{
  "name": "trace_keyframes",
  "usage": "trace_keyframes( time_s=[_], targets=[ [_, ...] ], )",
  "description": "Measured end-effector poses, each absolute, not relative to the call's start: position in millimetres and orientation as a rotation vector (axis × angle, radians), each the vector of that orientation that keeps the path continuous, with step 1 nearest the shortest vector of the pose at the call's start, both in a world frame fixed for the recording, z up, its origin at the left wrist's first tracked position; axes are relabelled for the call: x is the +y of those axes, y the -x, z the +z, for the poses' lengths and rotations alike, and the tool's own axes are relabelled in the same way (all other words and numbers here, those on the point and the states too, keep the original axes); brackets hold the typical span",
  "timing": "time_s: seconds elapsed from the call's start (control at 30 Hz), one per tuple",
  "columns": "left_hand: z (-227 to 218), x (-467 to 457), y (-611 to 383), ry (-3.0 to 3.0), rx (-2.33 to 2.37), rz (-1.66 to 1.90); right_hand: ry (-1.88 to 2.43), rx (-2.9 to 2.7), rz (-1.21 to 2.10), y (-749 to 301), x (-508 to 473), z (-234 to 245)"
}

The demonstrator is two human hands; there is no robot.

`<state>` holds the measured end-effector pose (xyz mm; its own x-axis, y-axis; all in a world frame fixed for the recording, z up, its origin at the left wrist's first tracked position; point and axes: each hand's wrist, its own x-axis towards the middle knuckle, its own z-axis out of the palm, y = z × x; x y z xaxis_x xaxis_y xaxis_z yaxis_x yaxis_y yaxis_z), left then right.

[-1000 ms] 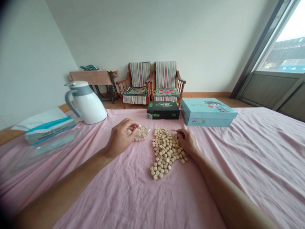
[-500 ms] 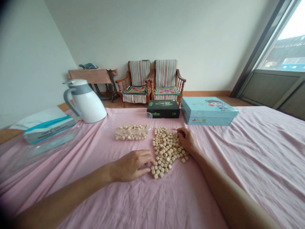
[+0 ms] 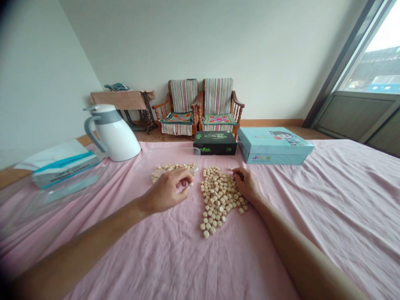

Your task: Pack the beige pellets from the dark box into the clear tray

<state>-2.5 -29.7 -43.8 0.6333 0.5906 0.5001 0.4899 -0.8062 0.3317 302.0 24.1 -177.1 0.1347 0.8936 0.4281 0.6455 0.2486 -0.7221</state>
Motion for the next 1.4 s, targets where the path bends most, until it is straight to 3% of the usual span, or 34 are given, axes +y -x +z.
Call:
trace_keyframes(
  time_s=[0.13, 0.23, 0.47, 0.7, 0.97, 1.3, 1.4],
  targets=[
    [-31.1, -2.6, 8.4, -2.671, 1.124, 1.270, 1.487, -1.592, 0.306, -301.9, 25.0, -178.0],
    [-34.3, -6.6, 7.7, -2.695, 1.121, 1.332, 1.474, -1.603, 0.316, -301.5, 25.1, -178.0],
    [-61.8, -54.1, -9.8, -2.813, 0.581, 0.515, 1.482, -1.587, 0.320, -300.6, 24.9, -178.4],
    [-86.2, -58.8, -18.4, -2.795, 0.622, 0.397, 1.461, -1.588, 0.332, -300.3, 24.6, -178.3],
    [-79.9, -60.4, -16.7, -2.788, 0.676, 0.628, 1.450, -1.588, 0.322, -300.4, 26.0, -180.3],
    [-24.2, -5.9, 7.7, -2.710, 1.231, 1.565, 1.455, -1.607, 0.312, -299.4, 24.1, -176.6],
    [-27.0, -18.7, 6.5, -2.722, 1.099, 1.431, 1.455, -1.603, 0.307, -299.1, 24.1, -176.7]
  ],
)
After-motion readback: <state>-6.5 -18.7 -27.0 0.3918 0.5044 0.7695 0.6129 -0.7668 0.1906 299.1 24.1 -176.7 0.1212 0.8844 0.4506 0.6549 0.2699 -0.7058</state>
